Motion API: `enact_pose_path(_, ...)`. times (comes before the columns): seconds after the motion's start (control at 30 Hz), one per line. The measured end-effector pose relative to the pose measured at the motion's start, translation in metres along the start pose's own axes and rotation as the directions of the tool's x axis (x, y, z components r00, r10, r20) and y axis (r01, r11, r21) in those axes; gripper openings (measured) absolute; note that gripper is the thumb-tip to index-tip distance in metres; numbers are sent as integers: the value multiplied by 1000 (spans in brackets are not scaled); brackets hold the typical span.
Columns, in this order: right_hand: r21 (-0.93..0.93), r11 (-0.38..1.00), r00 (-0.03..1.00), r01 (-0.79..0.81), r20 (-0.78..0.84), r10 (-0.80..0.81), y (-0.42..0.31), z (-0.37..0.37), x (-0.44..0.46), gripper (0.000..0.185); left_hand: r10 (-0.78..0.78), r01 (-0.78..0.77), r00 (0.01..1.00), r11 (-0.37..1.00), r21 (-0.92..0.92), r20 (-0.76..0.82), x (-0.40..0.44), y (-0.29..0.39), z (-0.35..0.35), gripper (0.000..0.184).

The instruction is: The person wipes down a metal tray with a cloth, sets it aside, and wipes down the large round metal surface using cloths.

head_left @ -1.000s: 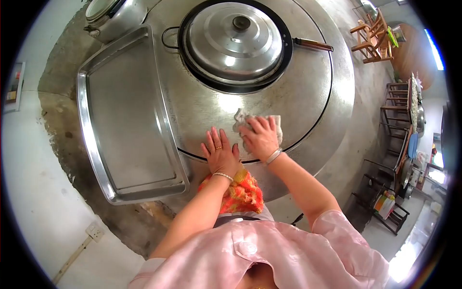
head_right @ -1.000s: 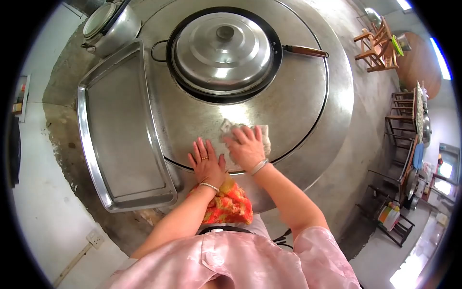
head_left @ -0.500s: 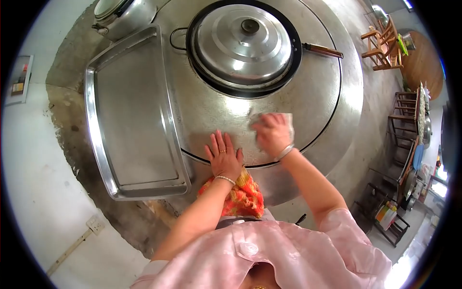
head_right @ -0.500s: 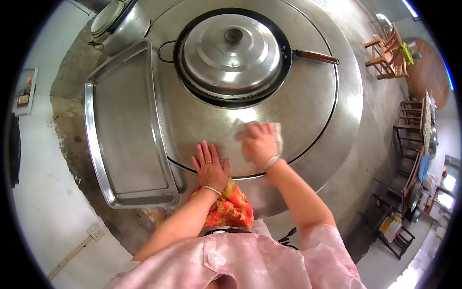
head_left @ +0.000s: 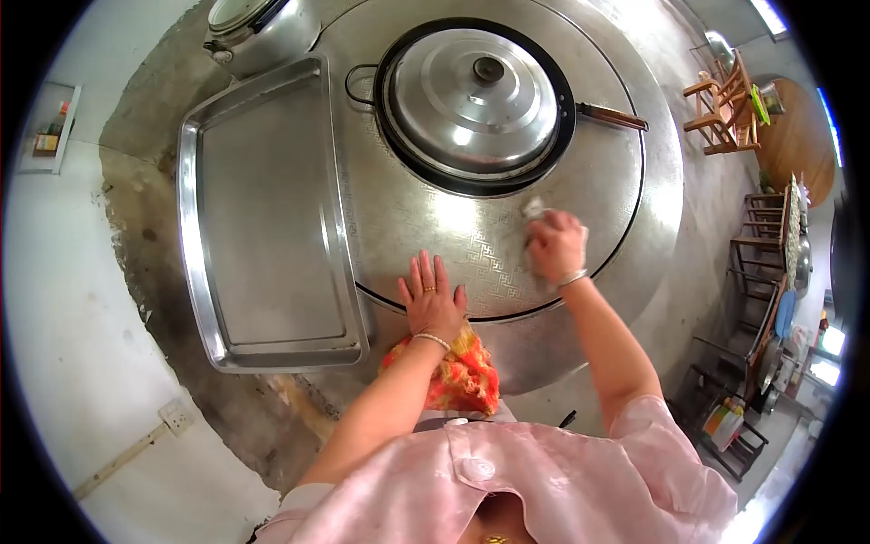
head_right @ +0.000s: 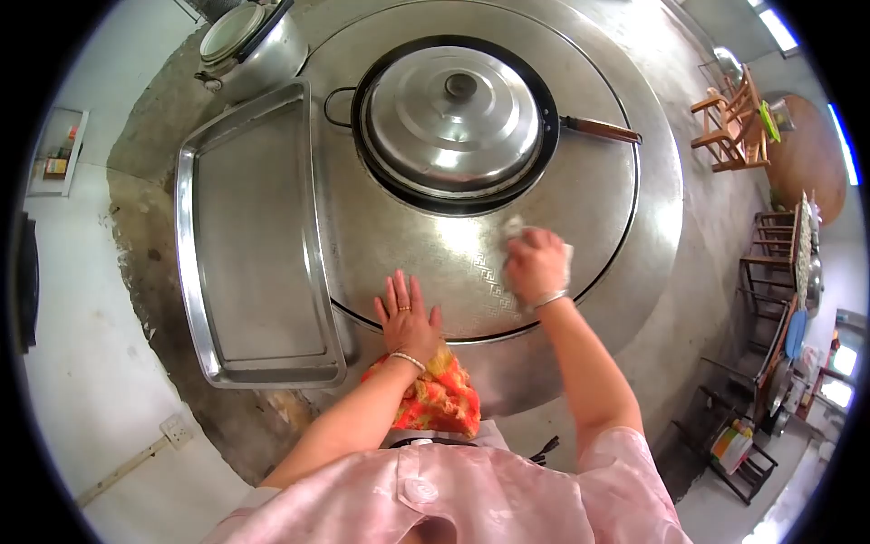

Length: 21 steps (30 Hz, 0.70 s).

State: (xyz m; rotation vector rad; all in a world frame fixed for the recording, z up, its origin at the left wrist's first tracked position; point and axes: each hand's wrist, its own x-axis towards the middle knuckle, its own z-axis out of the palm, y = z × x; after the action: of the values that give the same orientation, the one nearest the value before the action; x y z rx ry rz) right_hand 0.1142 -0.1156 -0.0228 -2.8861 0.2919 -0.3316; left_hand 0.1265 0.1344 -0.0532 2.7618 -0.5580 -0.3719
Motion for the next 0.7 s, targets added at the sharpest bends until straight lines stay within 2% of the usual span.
enact_pose_path(0.03,-34,995,994,-94,-64,92,11,-4,1,21,10,-10,1000,1000,8,-16,0,-1,2,71)
enact_pose_path(0.13,-49,987,979,-155,-145,146,-5,11,0,20,20,-19,999,1000,20,-41,-1,-2,4,71)
enact_pose_path(0.17,9,991,985,-131,-116,131,-25,15,-1,18,23,-22,999,999,24,-48,0,-2,4,71)
enact_pose_path(0.2,44,998,999,-35,0,35,-44,26,-6,16,8,-7,999,1000,21,-36,1,-1,4,71)
enact_pose_path(0.23,107,989,994,97,-63,-91,-70,30,-12,14,-5,6,1000,1000,18,-21,1,0,5,71)
enact_pose_path(0.27,130,978,986,163,5,-165,-94,22,-12,14,-18,18,1000,1000,15,-6,1,1,5,72)
enact_pose_path(0.37,210,950,969,233,32,-244,-74,8,-8,16,-26,24,999,999,47,40,1,2,1,71)
enact_pose_path(0.43,104,993,995,61,70,-68,-38,7,-5,20,-15,14,999,999,40,30,-1,2,1,71)
enact_pose_path(0.5,64,992,989,-108,-92,114,-1,5,-1,18,7,-7,1000,999,51,-2,0,-1,3,71)
enact_pose_path(0.57,15,985,965,-175,-195,174,1,6,-5,17,25,-23,999,998,50,-45,1,-4,8,72)
enact_pose_path(0.63,25,983,965,-182,-185,183,-24,17,-19,17,25,-23,998,999,42,-57,-1,-4,9,74)
enact_pose_path(0.67,54,995,988,-81,-129,87,-41,20,-30,17,18,-16,998,999,36,-52,-1,-3,9,74)
enact_pose_path(0.7,114,990,990,86,-120,-72,-57,23,-43,19,12,-11,999,999,30,-49,0,-2,8,74)
